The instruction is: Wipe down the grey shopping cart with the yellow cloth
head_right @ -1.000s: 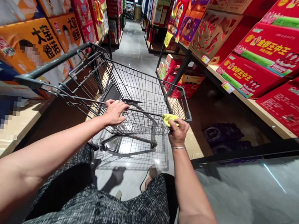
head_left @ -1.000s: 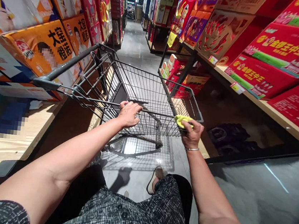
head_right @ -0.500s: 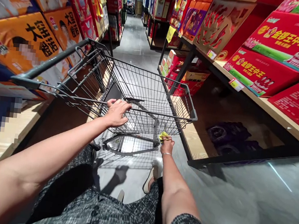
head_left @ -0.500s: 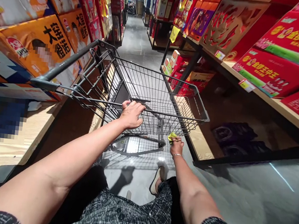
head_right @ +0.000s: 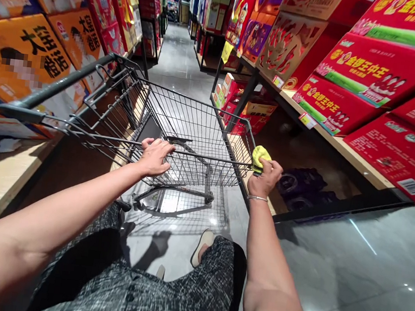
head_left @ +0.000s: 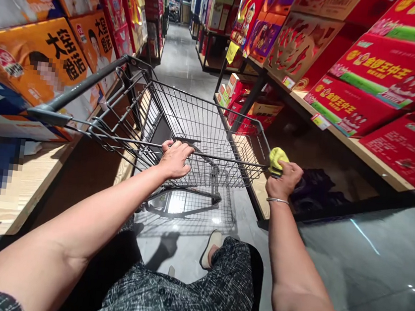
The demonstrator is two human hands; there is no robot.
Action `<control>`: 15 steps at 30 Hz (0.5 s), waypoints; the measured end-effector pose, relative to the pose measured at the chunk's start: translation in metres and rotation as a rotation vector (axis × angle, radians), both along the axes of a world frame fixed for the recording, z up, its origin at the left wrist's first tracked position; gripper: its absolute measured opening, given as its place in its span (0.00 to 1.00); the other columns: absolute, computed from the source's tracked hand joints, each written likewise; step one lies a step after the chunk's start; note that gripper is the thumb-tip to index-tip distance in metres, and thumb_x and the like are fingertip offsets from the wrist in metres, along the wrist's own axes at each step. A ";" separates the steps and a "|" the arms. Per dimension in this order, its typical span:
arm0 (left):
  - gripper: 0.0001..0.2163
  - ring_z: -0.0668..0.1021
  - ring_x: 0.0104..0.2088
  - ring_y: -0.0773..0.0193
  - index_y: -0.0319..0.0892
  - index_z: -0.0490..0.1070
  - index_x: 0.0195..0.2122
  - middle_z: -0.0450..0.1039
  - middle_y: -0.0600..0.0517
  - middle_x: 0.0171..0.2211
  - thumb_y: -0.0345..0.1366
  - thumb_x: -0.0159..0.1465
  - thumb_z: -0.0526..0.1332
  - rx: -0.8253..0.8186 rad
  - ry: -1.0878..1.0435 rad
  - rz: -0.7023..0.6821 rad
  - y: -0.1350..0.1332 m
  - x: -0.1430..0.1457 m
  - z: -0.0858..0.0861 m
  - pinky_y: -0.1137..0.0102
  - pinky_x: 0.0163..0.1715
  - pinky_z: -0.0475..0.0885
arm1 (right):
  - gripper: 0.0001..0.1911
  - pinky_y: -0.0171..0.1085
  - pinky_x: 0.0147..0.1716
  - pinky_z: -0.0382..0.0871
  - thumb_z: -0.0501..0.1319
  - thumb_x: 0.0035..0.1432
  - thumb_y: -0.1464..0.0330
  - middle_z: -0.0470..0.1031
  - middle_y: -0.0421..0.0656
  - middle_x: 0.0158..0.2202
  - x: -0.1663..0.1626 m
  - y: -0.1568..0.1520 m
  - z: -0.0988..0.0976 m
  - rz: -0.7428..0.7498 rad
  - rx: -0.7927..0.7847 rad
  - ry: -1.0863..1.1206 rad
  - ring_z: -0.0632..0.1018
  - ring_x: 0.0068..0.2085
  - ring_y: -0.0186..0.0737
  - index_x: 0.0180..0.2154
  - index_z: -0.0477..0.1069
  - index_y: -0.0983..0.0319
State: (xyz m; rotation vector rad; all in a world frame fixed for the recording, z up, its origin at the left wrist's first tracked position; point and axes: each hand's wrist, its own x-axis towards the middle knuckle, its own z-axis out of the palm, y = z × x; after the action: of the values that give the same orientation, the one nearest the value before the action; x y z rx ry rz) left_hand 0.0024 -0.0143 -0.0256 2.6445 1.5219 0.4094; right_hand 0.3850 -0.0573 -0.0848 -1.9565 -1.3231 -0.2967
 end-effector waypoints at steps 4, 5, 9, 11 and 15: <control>0.19 0.70 0.53 0.48 0.48 0.69 0.50 0.74 0.48 0.47 0.34 0.55 0.61 0.008 -0.013 -0.015 -0.006 0.001 -0.003 0.49 0.57 0.53 | 0.24 0.44 0.48 0.64 0.55 0.55 0.77 0.69 0.48 0.56 -0.014 0.010 0.028 0.087 -0.384 -0.140 0.64 0.51 0.51 0.51 0.76 0.58; 0.19 0.70 0.53 0.48 0.48 0.69 0.50 0.74 0.47 0.47 0.34 0.55 0.61 0.010 -0.013 -0.013 -0.006 0.002 -0.003 0.48 0.57 0.53 | 0.23 0.43 0.46 0.64 0.55 0.56 0.76 0.70 0.48 0.55 -0.018 0.013 0.034 0.107 -0.464 -0.183 0.65 0.50 0.51 0.51 0.77 0.58; 0.19 0.71 0.52 0.48 0.47 0.69 0.49 0.74 0.47 0.47 0.35 0.55 0.60 0.018 -0.007 -0.004 -0.007 0.001 -0.002 0.48 0.57 0.53 | 0.22 0.41 0.40 0.63 0.57 0.57 0.74 0.74 0.47 0.52 -0.033 0.022 0.061 0.201 -0.707 -0.324 0.66 0.48 0.50 0.51 0.77 0.55; 0.18 0.71 0.52 0.49 0.46 0.69 0.48 0.75 0.47 0.46 0.37 0.55 0.61 0.013 -0.011 -0.002 -0.005 0.000 -0.001 0.48 0.57 0.53 | 0.22 0.40 0.39 0.62 0.58 0.58 0.74 0.74 0.46 0.52 -0.039 0.022 0.070 0.228 -0.777 -0.347 0.67 0.48 0.50 0.52 0.76 0.54; 0.16 0.70 0.53 0.49 0.46 0.70 0.46 0.75 0.48 0.47 0.40 0.56 0.61 -0.001 -0.007 -0.005 0.002 -0.004 0.001 0.48 0.58 0.53 | 0.19 0.39 0.39 0.62 0.59 0.57 0.74 0.74 0.45 0.53 -0.042 0.013 0.069 0.243 -0.786 -0.350 0.68 0.48 0.48 0.49 0.76 0.55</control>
State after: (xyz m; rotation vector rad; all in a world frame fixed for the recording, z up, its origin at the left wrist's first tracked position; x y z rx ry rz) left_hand -0.0011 -0.0121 -0.0250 2.6424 1.5129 0.4167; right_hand 0.3427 -0.0441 -0.0161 -2.3973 -2.1176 0.0202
